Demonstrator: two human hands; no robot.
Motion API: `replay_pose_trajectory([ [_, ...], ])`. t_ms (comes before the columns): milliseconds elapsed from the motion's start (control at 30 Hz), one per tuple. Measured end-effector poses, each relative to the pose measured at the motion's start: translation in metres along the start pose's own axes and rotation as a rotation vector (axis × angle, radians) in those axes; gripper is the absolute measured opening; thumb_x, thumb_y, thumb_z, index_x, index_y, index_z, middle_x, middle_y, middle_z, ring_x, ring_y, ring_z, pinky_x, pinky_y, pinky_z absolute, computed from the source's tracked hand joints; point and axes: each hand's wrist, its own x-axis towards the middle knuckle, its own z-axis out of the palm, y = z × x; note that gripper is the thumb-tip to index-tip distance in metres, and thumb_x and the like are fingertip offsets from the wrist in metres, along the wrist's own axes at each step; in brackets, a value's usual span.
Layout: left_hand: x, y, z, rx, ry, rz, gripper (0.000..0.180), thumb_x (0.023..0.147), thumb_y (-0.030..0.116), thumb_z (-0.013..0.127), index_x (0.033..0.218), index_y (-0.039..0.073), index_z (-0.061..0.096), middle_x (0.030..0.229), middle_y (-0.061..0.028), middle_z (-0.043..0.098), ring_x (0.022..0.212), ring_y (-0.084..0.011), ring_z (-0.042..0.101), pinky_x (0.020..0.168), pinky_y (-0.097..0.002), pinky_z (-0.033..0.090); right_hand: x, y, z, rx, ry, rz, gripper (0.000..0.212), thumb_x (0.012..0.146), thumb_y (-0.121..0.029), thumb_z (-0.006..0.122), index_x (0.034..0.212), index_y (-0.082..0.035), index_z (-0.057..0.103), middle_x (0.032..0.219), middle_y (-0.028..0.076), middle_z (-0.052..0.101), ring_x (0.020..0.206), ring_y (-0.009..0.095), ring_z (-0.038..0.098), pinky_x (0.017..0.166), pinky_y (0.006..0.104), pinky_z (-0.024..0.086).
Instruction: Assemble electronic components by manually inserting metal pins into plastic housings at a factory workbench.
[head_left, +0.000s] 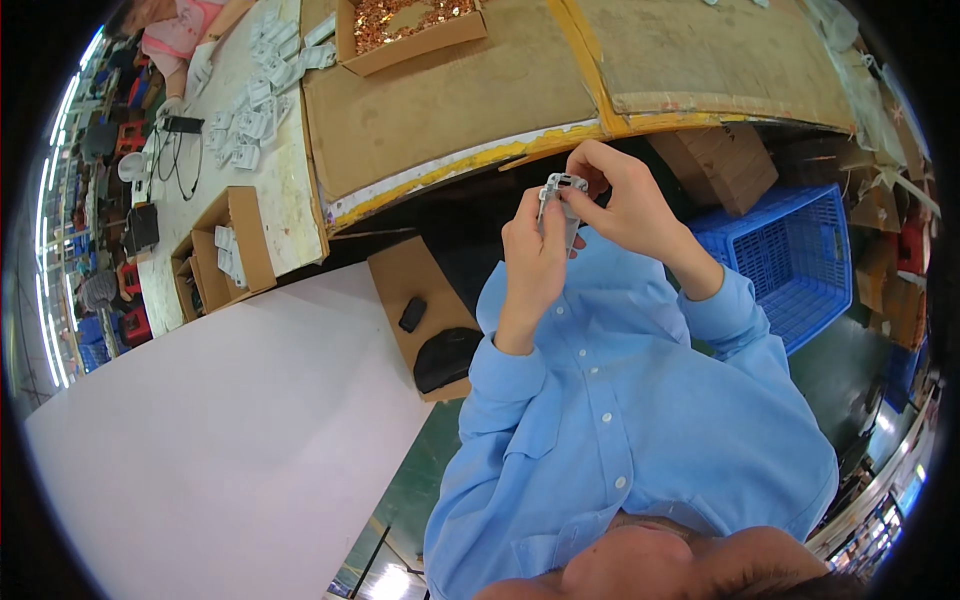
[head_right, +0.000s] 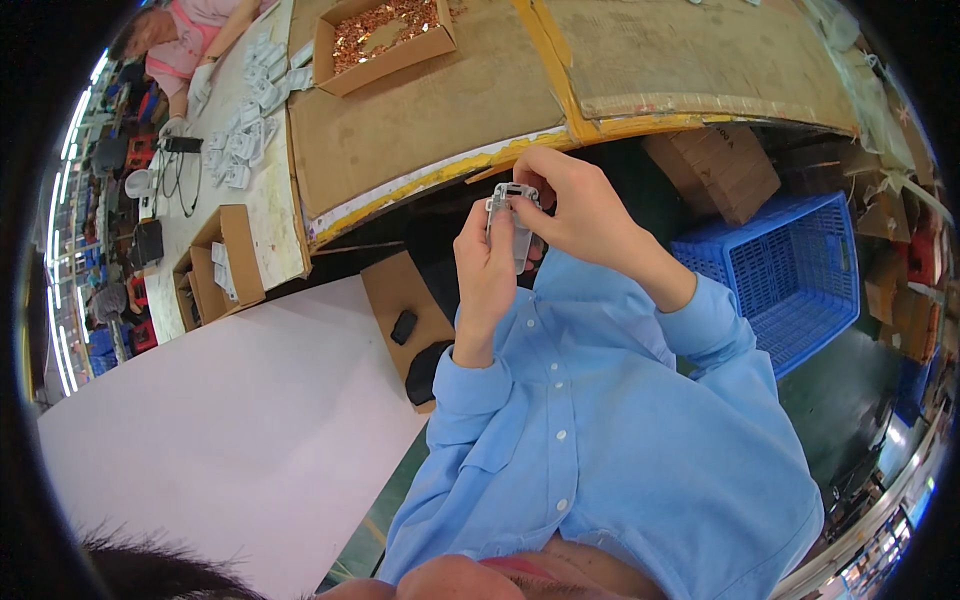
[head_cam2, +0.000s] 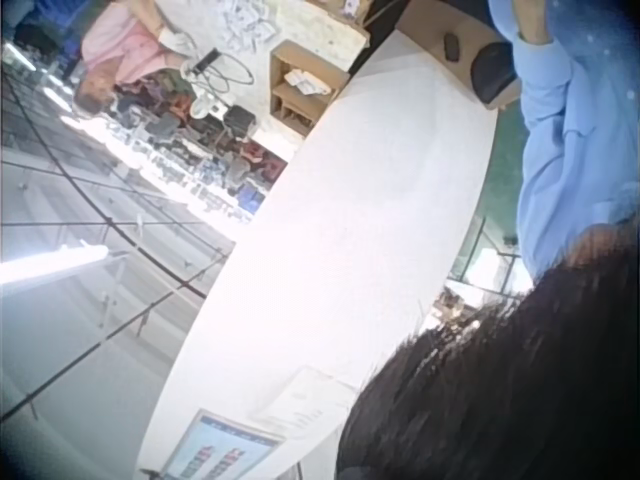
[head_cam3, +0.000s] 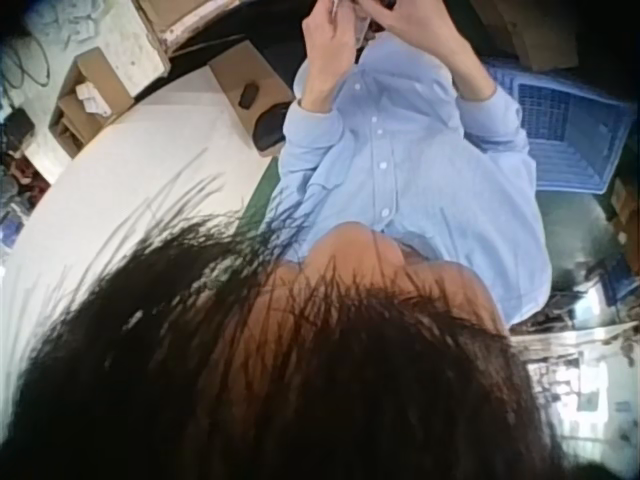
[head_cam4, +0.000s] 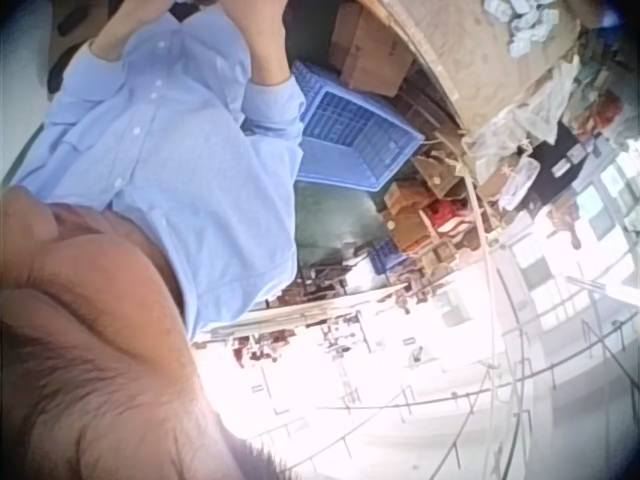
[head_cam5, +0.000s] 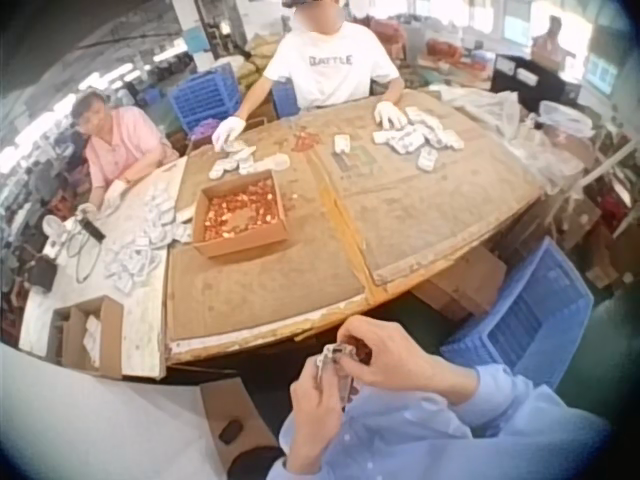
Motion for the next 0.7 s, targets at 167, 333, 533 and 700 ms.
replay_pose_trajectory([
  [167,-0.002,0.002,0.002,0.037,0.005,0.034,0.024,0.101,0.018,0.045,0.106,-0.001,0.058,0.076,-0.0089,0.066,0.058,-0.0133,0.064,0.05,-0.0256,0.049,0.001,-0.003,-0.005,0.102,-0.067,0.099,0.014,0.082,-0.004,0.067,0.086,-0.001,0.053,0.072,0.003,0.053,0.064,0.009,0.049,0.056,0.0239,0.042],
  [333,-0.001,0.001,0.004,0.05,-0.012,0.04,0.024,0.102,0.019,0.045,0.105,-0.001,0.058,0.076,-0.0093,0.066,0.058,-0.0137,0.064,0.05,-0.0254,0.049,0.002,-0.001,-0.007,0.07,-0.067,0.096,0.016,0.081,-0.004,0.067,0.084,-0.002,0.052,0.069,0.002,0.051,0.061,0.009,0.047,0.055,0.0238,0.04],
  [533,-0.003,0.001,0.007,0.101,-0.011,0.054,0.024,0.101,0.019,0.045,0.105,-0.001,0.058,0.074,-0.0094,0.066,0.057,-0.0144,0.065,0.049,-0.0259,0.049,0.002,-0.001,-0.011,0.0,-0.085,0.101,0.019,0.079,-0.006,0.068,0.083,-0.003,0.05,0.068,0.002,0.05,0.06,0.01,0.046,0.053,0.0252,0.038],
  [700,-0.002,-0.001,0.009,0.093,0.003,0.03,0.024,0.101,0.02,0.046,0.104,-0.001,0.059,0.074,-0.0099,0.066,0.056,-0.0146,0.065,0.048,-0.026,0.049,-0.002,0.0,-0.011,-0.025,-0.087,0.095,0.018,0.08,-0.006,0.068,0.084,-0.002,0.05,0.069,0.004,0.051,0.061,0.011,0.047,0.055,0.0254,0.04],
])
